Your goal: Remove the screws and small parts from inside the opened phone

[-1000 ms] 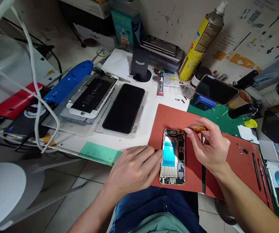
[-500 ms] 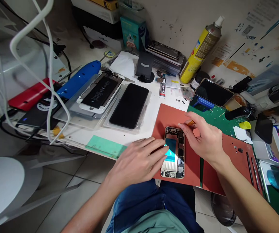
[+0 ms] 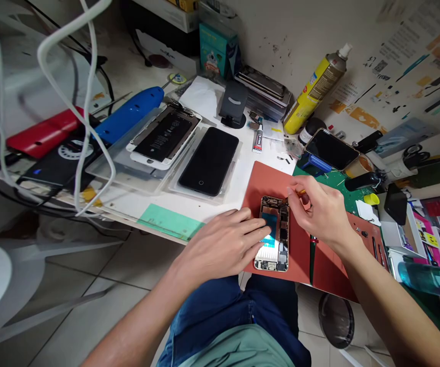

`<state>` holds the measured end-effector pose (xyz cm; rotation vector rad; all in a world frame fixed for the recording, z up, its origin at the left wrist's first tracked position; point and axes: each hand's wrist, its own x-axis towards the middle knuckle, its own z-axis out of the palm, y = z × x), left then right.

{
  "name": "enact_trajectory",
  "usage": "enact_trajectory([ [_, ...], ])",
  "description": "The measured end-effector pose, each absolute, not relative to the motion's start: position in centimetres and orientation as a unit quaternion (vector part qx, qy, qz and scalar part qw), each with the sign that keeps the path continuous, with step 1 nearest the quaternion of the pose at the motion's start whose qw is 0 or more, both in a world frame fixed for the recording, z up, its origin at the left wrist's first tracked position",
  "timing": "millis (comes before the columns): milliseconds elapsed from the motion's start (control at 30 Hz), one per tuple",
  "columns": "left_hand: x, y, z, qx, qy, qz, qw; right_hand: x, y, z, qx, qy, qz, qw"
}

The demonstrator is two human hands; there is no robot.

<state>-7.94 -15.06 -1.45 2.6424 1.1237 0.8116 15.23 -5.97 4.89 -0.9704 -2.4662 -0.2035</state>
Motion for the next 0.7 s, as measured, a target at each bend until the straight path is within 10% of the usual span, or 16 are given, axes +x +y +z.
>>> enact_trajectory([
  [700, -8.0, -15.0, -1.4, 0.885, 0.371, 0.27, 0.083, 15.4, -6.0, 6.2, -0.339, -0.917, -0.031, 0.206],
])
